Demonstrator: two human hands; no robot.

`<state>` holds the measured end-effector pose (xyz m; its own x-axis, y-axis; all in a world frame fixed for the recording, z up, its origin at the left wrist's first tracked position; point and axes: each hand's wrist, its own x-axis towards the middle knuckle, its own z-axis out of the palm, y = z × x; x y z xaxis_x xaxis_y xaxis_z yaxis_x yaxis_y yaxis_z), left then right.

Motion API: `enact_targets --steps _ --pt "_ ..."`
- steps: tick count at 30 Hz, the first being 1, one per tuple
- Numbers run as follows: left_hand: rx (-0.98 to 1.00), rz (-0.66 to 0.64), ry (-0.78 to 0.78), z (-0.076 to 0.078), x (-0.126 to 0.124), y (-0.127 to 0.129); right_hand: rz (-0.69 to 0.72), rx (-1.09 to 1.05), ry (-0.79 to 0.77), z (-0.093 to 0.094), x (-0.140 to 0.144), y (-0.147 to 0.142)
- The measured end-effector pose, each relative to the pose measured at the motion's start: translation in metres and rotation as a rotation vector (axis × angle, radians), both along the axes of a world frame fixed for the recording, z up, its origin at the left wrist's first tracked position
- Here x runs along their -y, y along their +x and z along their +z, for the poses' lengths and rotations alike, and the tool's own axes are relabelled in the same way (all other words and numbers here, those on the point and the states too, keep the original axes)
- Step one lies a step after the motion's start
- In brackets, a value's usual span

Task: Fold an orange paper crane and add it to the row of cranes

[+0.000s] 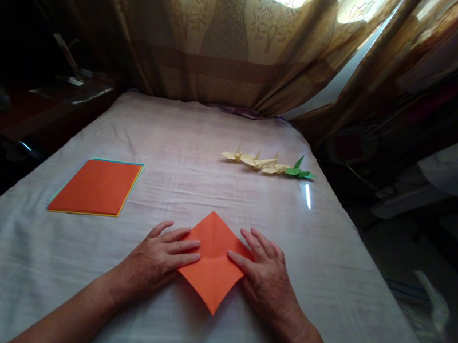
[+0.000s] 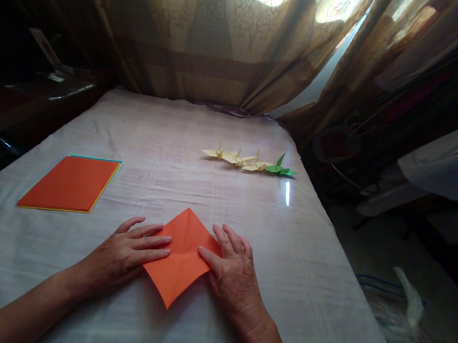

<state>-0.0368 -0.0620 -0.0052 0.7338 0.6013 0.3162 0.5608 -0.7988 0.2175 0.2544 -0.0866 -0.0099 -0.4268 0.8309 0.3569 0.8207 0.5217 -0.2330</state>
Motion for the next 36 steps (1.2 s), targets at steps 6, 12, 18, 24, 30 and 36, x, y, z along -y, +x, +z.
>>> enact_targets --steps 6,12,18,24,30,36 --pt "0.112 0.095 -0.066 0.005 -0.003 -0.003 -0.106 -0.091 -0.068 -0.013 -0.002 0.013" --pt "0.12 0.302 -0.051 0.006 -0.003 -0.004 -0.282 -0.218 -0.061 -0.015 -0.006 0.002" --pt "0.1 0.315 0.22 0.005 0.006 0.015 -0.372 -0.212 -0.002 -0.014 -0.009 -0.011" --pt "-0.042 0.081 0.161 0.007 0.017 0.045 -0.362 -0.194 0.008 -0.015 -0.011 -0.01" --pt "-0.093 0.027 0.012 0.001 0.02 0.044 -0.377 -0.19 0.031 -0.016 -0.01 -0.011" --pt "-0.099 0.016 -0.019 0.0 0.021 0.043 -0.386 -0.197 0.014 -0.015 -0.009 -0.011"
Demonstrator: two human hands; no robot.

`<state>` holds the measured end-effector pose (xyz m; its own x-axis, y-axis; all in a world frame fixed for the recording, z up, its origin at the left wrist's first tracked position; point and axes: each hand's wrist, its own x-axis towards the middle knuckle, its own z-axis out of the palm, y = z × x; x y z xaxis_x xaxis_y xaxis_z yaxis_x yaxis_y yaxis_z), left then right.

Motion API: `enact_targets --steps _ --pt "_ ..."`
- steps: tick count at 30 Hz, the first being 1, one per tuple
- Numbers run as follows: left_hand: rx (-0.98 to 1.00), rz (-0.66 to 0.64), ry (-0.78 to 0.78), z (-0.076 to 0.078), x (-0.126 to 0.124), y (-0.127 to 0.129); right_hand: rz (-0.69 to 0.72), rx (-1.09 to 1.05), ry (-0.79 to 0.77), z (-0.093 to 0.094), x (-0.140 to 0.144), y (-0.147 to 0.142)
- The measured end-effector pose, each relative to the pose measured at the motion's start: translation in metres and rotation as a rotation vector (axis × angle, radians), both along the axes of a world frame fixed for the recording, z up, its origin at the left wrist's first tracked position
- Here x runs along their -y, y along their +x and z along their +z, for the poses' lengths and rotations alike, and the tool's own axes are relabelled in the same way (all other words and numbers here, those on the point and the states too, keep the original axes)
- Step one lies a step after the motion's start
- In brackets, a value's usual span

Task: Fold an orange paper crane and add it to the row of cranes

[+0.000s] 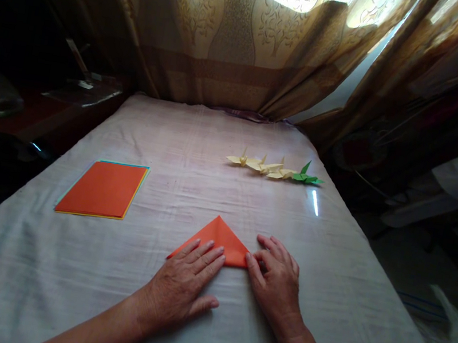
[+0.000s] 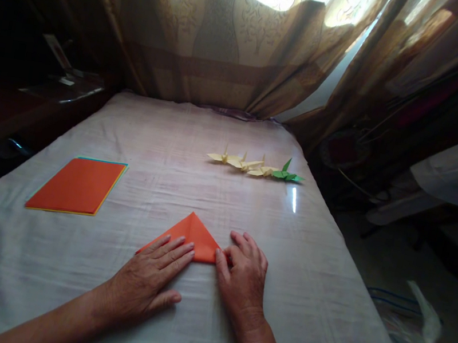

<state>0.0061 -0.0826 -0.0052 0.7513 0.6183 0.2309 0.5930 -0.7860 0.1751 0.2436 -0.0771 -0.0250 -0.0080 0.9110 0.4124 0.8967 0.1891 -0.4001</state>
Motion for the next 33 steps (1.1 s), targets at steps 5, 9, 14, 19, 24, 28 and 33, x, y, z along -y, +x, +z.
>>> enact_targets --steps 5,9,14,19,24,28,33 --pt "0.007 0.008 -0.007 -0.002 -0.001 0.0 -0.004 -0.004 -0.002 0.002 0.0 -0.002" --pt "-0.01 0.006 0.002 -0.003 -0.001 0.0 -0.01 0.004 -0.008 0.003 0.0 -0.003" --pt "-0.026 0.012 -0.023 -0.003 -0.001 0.0 -0.018 0.016 -0.004 0.003 0.0 -0.004" --pt "-0.07 0.033 -0.129 0.002 -0.001 0.002 -0.022 0.026 -0.03 0.003 0.0 -0.002" --pt "-0.118 0.049 -0.206 0.009 -0.002 0.004 -0.02 0.037 -0.032 0.002 -0.001 -0.001" --pt "-0.115 0.05 -0.227 0.01 -0.002 0.004 -0.017 0.047 -0.033 0.002 -0.001 -0.001" --pt "-0.115 0.041 -0.211 0.008 -0.002 0.003 -0.027 0.046 -0.04 0.002 -0.001 0.0"
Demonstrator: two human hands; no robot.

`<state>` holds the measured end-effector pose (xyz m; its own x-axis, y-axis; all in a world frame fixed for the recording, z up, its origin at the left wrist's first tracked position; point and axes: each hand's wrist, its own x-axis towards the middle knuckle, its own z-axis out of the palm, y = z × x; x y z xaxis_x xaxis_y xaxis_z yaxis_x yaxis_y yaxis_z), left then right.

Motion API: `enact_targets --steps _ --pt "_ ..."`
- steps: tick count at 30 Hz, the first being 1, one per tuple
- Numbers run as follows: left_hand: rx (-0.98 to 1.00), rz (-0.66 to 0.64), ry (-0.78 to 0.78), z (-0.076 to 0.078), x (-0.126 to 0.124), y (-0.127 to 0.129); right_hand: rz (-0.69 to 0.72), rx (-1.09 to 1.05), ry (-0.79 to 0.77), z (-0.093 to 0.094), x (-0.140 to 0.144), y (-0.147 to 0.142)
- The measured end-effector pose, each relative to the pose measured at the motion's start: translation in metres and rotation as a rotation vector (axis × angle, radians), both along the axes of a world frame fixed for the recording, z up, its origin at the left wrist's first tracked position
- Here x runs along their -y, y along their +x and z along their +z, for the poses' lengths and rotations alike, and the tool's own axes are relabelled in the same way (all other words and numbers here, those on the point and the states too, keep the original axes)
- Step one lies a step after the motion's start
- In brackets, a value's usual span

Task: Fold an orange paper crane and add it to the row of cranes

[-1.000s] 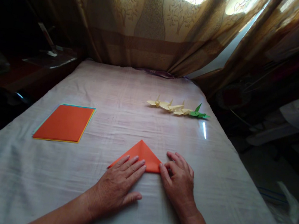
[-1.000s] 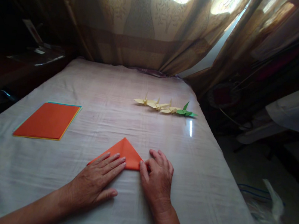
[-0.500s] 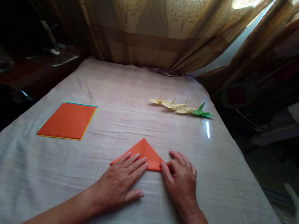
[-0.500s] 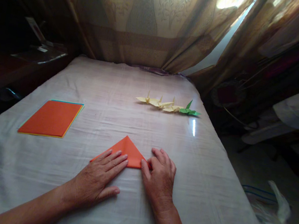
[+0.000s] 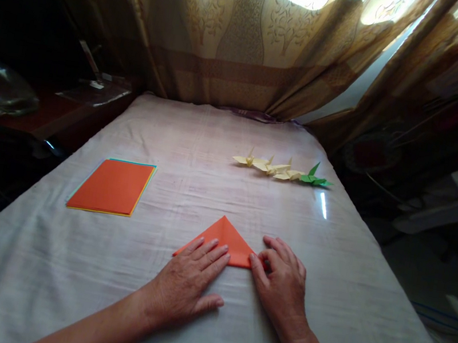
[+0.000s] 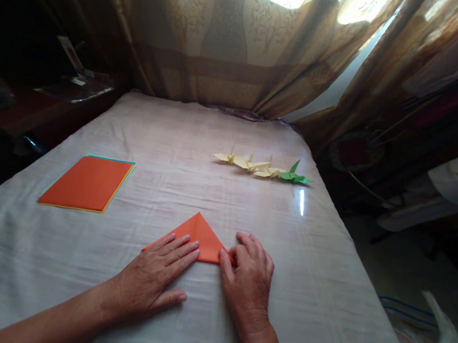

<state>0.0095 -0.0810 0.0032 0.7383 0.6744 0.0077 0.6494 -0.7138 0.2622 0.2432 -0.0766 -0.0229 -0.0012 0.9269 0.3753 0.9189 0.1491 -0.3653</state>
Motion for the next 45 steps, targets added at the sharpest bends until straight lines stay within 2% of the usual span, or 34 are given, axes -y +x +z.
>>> enact_targets --steps 7,11,16,19,24,29,37,45 --pt "0.01 -0.001 0.022 -0.002 -0.001 -0.001 0.011 -0.043 0.044 -0.004 -0.001 0.0" --pt "0.01 -0.001 0.048 -0.004 -0.001 -0.001 0.062 -0.129 0.137 -0.004 -0.002 0.003" --pt "0.02 0.0 0.098 -0.009 -0.002 -0.002 0.052 -0.25 0.313 0.009 -0.002 0.017" --pt "0.026 0.002 0.12 -0.011 -0.002 -0.003 0.08 -0.215 0.35 0.02 0.002 0.018" --pt "0.024 -0.002 0.166 -0.015 -0.001 -0.004 0.373 0.07 0.225 0.024 0.013 -0.003" --pt "0.019 -0.015 0.198 -0.018 -0.001 -0.004 0.467 0.221 0.081 0.013 0.022 -0.014" --pt "0.015 -0.015 0.168 -0.014 -0.002 -0.002 0.462 0.272 -0.209 0.012 0.033 -0.01" --pt "0.01 -0.013 0.144 -0.011 -0.003 -0.004 0.354 0.371 -0.302 0.011 0.045 0.021"
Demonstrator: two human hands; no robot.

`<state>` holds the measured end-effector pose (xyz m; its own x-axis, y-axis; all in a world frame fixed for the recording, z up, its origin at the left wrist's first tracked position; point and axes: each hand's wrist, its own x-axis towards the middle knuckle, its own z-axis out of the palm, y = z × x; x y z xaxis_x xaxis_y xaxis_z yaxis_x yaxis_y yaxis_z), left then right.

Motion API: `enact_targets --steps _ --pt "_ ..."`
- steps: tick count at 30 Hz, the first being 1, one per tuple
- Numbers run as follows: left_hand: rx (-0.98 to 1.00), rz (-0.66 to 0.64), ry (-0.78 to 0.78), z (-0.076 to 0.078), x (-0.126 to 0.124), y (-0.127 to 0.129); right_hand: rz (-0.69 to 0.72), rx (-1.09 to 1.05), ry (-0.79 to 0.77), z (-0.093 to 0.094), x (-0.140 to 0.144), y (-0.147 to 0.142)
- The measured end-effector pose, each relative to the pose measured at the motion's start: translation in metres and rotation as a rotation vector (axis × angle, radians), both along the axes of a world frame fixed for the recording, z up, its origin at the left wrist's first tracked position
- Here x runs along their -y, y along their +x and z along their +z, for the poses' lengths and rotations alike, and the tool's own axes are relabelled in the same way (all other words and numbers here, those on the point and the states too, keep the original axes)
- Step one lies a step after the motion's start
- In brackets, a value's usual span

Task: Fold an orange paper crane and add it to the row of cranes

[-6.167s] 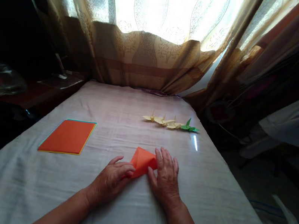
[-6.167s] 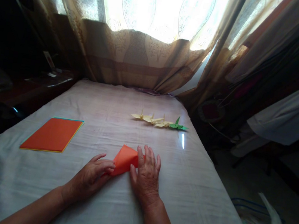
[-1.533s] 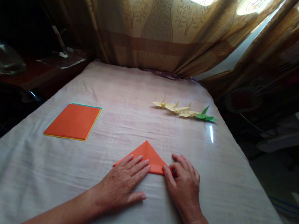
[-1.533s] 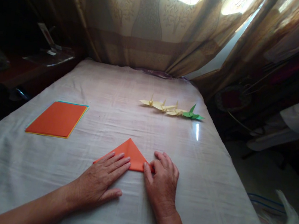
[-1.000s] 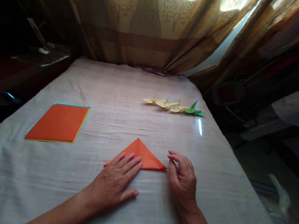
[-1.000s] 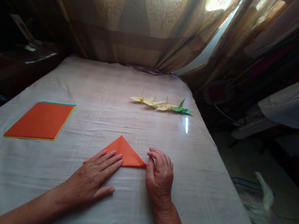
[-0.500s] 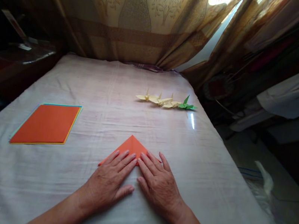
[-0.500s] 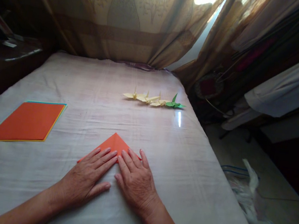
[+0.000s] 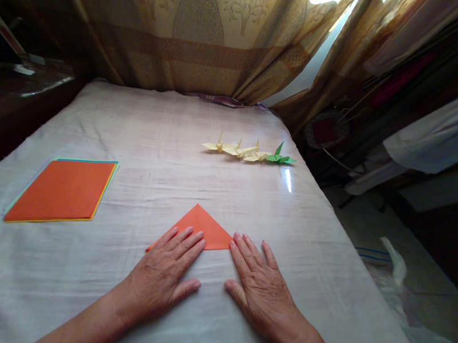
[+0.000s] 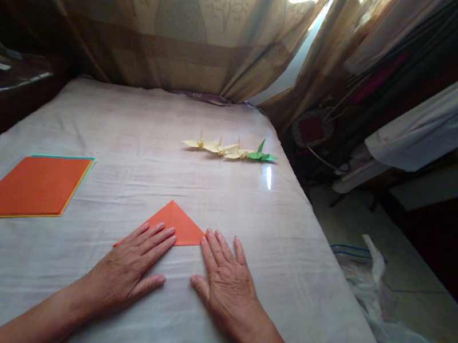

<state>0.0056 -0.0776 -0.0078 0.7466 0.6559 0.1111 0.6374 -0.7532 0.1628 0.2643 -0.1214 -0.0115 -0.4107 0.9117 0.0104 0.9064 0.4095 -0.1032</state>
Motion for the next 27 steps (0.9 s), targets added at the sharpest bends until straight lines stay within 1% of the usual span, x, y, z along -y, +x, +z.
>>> enact_targets --steps 3,6,10,13,17,21,24,27 --pt "-0.01 0.0 -0.001 0.0 0.0 0.002 -0.027 0.021 -0.01 0.003 0.001 0.007" --pt "-0.015 0.05 0.01 0.0 0.002 0.013 -0.021 0.032 -0.008 0.003 0.001 0.008" --pt "-0.019 0.165 -0.012 0.001 0.008 0.029 -0.015 0.02 0.031 -0.003 0.002 0.008" --pt "-0.054 0.171 -0.064 0.004 0.013 0.03 -0.02 0.021 0.068 -0.01 0.003 0.01" --pt "-0.098 0.149 -0.121 0.009 0.018 0.013 -0.015 0.005 0.098 -0.018 0.003 0.013" --pt "-0.136 0.168 -0.152 0.012 0.022 -0.01 -0.015 0.003 0.104 -0.021 0.003 0.015" --pt "-0.17 0.195 -0.151 0.012 0.026 -0.029 -0.014 0.014 0.1 -0.021 0.002 0.016" --pt "-0.192 0.219 -0.114 0.01 0.03 -0.05 -0.008 0.022 0.093 -0.02 0.002 0.015"
